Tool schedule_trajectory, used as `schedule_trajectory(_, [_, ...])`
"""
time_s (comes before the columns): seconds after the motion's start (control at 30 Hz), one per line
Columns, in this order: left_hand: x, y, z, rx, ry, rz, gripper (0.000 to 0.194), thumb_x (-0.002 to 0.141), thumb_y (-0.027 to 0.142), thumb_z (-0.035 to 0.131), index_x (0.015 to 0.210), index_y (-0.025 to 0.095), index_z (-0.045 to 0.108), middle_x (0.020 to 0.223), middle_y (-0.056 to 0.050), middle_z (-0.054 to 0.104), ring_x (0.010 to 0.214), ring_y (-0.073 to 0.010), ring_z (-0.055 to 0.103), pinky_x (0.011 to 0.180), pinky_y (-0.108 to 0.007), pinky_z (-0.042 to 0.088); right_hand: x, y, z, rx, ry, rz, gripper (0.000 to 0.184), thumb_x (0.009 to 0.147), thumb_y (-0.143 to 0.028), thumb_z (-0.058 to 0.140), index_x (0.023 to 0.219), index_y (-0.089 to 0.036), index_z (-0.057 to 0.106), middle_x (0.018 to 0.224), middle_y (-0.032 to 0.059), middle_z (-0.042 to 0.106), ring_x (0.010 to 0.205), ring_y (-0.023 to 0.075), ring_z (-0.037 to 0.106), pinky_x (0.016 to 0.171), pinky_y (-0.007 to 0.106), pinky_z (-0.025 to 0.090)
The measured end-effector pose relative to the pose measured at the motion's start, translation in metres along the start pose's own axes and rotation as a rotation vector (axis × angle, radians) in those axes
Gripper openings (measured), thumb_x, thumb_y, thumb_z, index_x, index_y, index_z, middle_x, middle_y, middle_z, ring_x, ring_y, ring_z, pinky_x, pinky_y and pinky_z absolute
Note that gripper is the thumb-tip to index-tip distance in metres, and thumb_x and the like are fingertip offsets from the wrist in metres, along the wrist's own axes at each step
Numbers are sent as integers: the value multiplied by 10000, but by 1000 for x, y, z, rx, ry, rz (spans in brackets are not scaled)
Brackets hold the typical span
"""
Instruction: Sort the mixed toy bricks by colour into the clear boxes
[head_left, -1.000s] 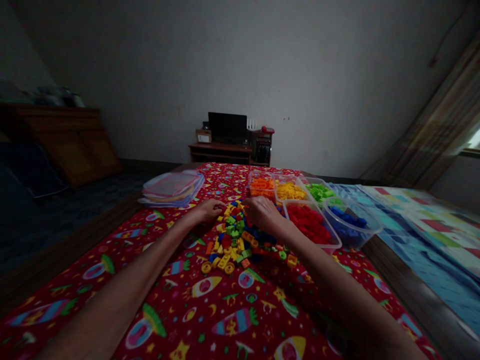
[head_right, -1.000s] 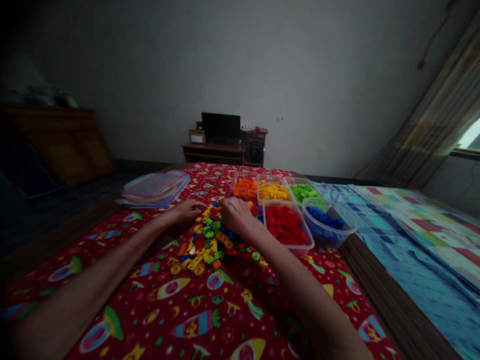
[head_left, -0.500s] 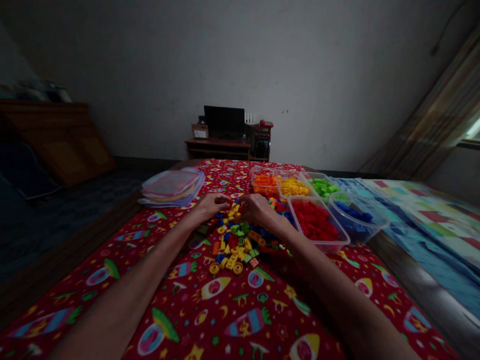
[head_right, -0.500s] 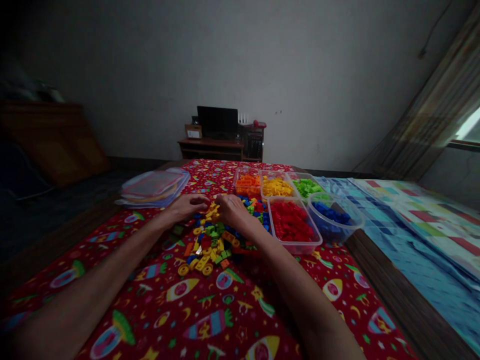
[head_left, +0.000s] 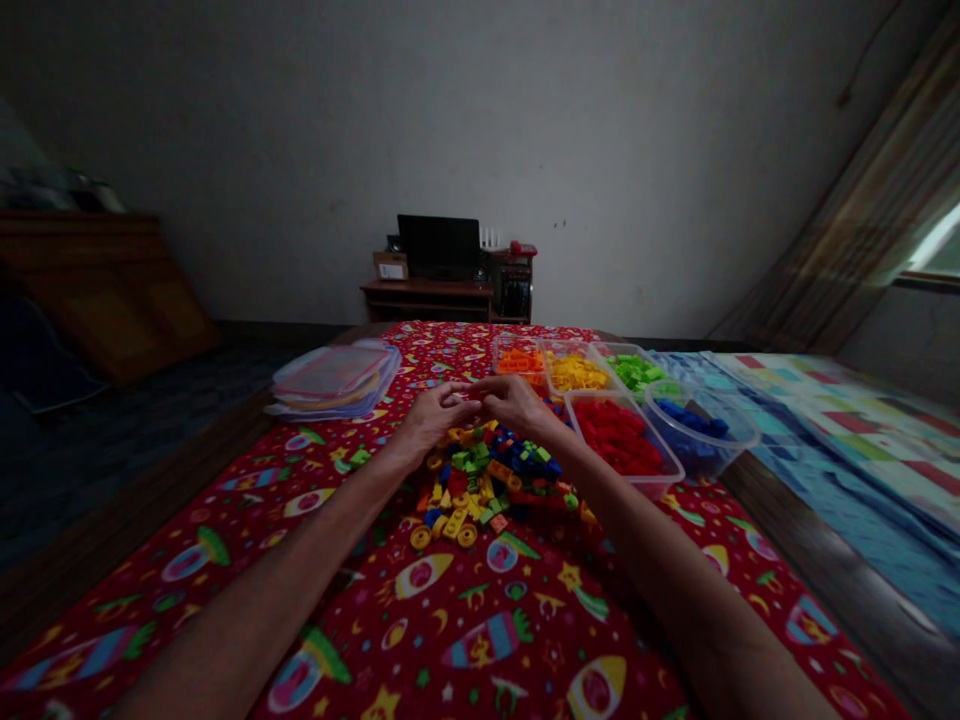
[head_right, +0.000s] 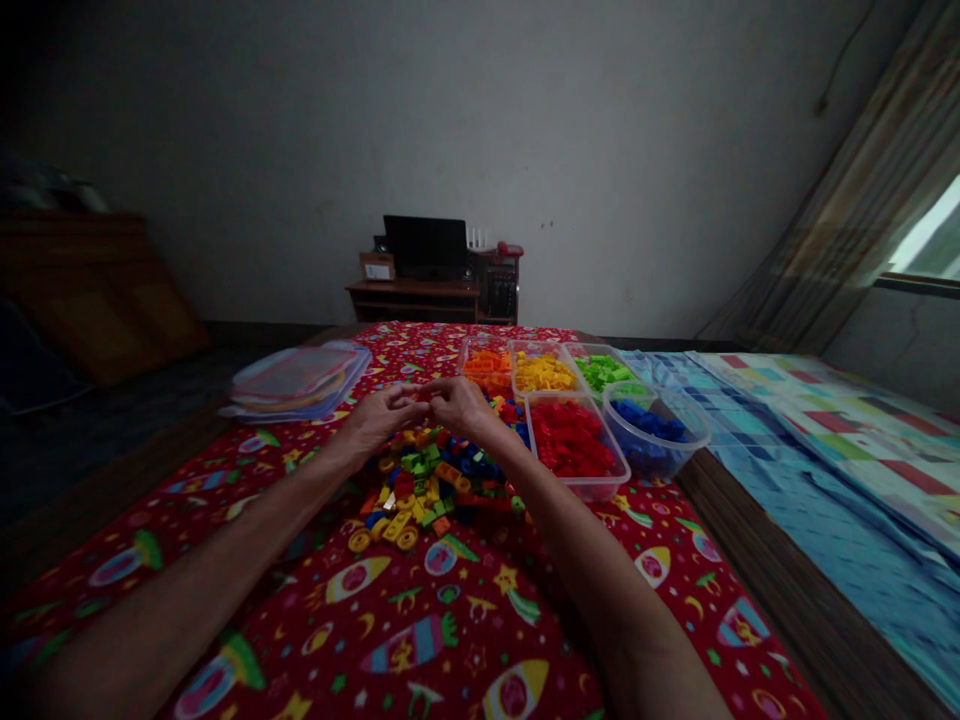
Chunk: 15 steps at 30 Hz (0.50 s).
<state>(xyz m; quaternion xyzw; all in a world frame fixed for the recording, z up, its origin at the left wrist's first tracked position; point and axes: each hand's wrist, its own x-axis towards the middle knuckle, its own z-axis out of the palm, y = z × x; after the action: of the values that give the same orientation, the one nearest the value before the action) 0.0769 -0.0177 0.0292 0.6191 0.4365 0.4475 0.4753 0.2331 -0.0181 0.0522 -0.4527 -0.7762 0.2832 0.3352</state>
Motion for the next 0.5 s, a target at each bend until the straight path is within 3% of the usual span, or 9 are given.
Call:
schedule_trajectory(0.13, [1, -4, -1, 41, 22, 2, 547, 609, 523, 726, 1002, 163, 604, 697, 7, 656, 668, -168, 630, 630, -282, 507, 0, 3, -13, 154, -99, -34, 338, 764, -121, 543, 1073, -134, 682, 754, 7, 675, 684, 112, 613, 630, 206, 468])
schedule_trajectory(0.3, [1, -3, 1, 149, -2, 43, 466, 698, 536, 646, 974, 160, 640, 747, -22, 682, 679, -179, 637, 605, -270, 501, -1, 5, -24, 226, -123, 2, 278, 729, -153, 629, 996, -106, 692, 695, 18, 659, 596, 92, 586, 566, 196, 457])
schedule_trajectory(0.4, [2, -4, 3, 334, -6, 143, 390, 759, 502, 574, 922, 159, 663, 793, -40, 701, 725, -198, 649, 637, -287, 510, -6, 0, -44, 175, -58, 32, 245, 700, -129, 638, 938, -108, 694, 662, 8, 654, 552, 86, 578, 527, 186, 452])
schedule_trajectory(0.5, [1, -9, 5, 584, -13, 293, 295, 776, 403, 561, 902, 164, 681, 903, -61, 714, 846, -214, 651, 766, -317, 509, -18, -1, -83, 86, 71, 48, 215, 678, -128, 658, 889, -110, 695, 652, 15, 659, 535, 91, 584, 506, 184, 458])
